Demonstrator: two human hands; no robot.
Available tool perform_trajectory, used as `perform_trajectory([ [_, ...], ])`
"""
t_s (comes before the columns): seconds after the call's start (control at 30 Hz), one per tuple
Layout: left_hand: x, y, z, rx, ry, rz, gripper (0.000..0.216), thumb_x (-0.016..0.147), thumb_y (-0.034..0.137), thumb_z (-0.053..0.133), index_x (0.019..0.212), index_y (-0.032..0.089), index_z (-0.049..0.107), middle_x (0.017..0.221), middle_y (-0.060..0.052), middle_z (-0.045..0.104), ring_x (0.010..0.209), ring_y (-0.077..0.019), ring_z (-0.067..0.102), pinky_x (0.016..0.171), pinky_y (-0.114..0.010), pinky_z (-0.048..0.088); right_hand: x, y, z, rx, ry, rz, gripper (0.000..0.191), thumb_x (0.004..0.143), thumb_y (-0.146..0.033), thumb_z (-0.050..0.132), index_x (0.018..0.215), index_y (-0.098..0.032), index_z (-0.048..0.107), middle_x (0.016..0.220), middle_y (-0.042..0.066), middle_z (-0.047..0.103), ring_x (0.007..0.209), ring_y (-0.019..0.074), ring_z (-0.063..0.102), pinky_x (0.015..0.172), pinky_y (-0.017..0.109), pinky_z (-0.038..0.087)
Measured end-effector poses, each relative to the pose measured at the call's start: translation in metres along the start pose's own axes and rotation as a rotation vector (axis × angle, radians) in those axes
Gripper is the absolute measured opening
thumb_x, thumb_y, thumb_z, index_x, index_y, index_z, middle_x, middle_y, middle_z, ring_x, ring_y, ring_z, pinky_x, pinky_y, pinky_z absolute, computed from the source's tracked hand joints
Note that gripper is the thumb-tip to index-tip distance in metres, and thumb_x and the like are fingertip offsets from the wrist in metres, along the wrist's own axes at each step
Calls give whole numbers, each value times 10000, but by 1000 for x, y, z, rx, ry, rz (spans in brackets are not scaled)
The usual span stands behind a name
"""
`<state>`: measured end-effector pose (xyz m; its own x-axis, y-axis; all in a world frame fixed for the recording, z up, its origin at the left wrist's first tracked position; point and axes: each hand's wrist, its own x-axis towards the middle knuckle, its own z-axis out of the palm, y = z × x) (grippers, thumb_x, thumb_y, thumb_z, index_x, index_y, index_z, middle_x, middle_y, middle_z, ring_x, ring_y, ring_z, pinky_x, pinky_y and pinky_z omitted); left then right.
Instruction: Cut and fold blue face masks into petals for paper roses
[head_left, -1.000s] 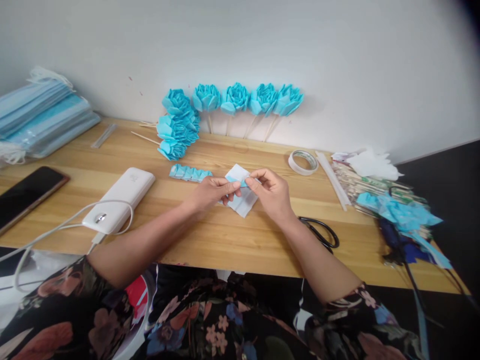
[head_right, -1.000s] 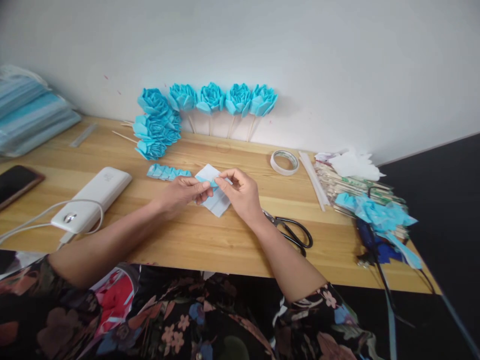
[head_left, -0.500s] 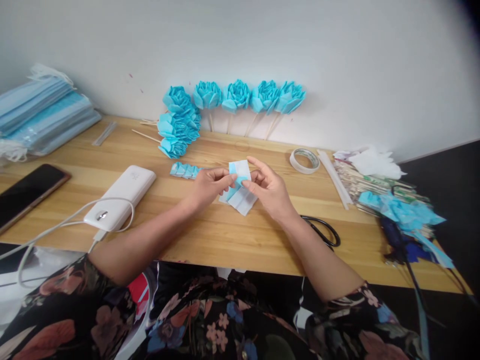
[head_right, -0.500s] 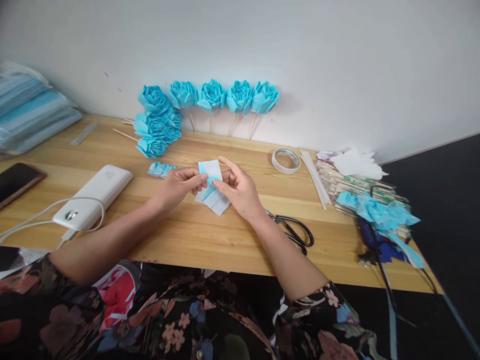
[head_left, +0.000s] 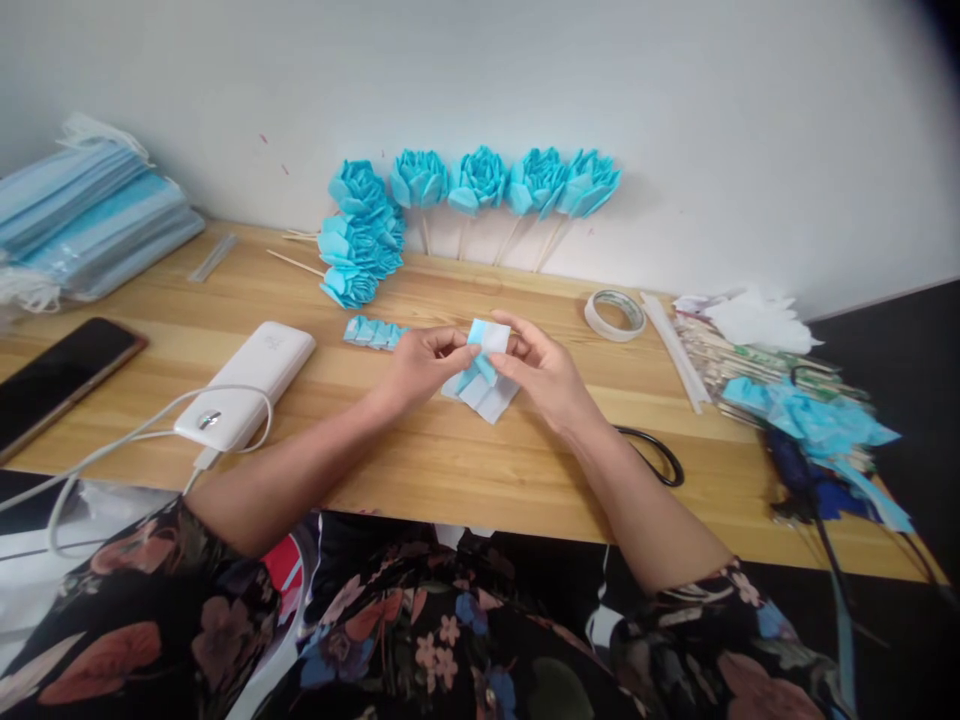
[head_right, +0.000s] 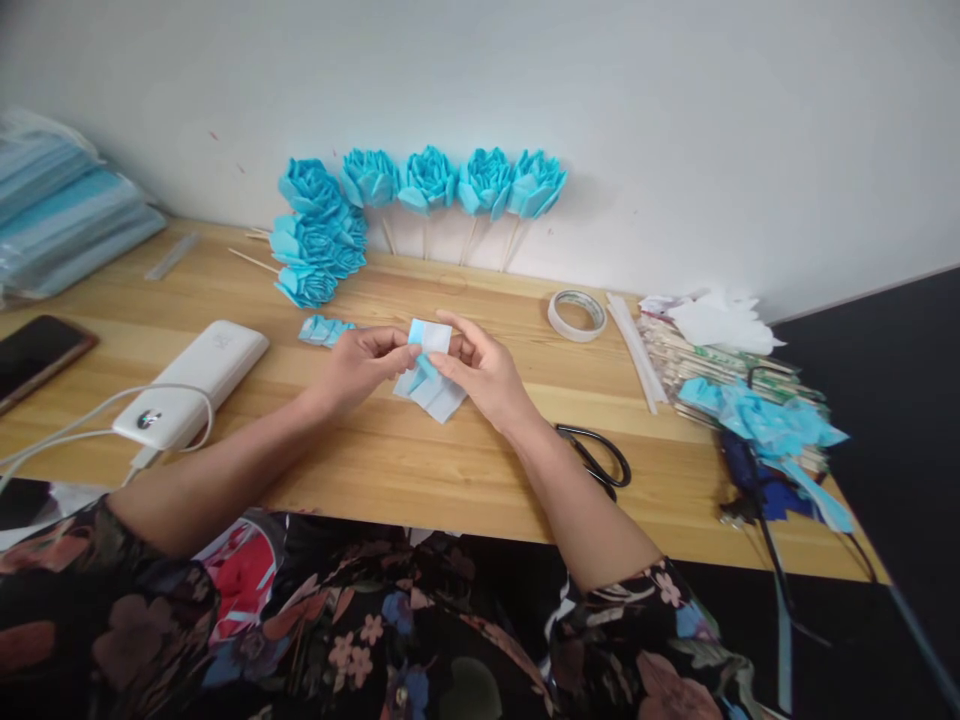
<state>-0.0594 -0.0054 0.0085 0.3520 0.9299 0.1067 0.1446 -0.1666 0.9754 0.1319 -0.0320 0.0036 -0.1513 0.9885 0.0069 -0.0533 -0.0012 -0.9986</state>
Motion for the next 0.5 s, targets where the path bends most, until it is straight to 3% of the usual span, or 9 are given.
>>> perform_trajectory([
  [0.27,-1,4,2,-165,-45,-43,320,807,462,700,730,158,634,678,1,599,602,-92,500,586,-229,427,2,3,-1,1,44,-32,566,754,-320,798,1290,-284,618,891,-14,745,809,164,680,778,338,550],
  [0.37,-2,3,4,-195,-84,-69,326,797,462,709,687,164,635,661,8,588,604,-91,499,599,-231,433,3,4,-2,-13,75,-64,532,749,-327,804,1251,-278,635,875,-18,735,790,153,665,764,327,540],
  [0.5,-3,1,5,-215,-43,-131,322,789,441,715,646,162,641,655,4,606,588,-86,490,605,-240,415,2,4,0,-7,62,-48,531,726,-333,829,1224,-274,651,931,0,741,822,164,667,794,344,544],
])
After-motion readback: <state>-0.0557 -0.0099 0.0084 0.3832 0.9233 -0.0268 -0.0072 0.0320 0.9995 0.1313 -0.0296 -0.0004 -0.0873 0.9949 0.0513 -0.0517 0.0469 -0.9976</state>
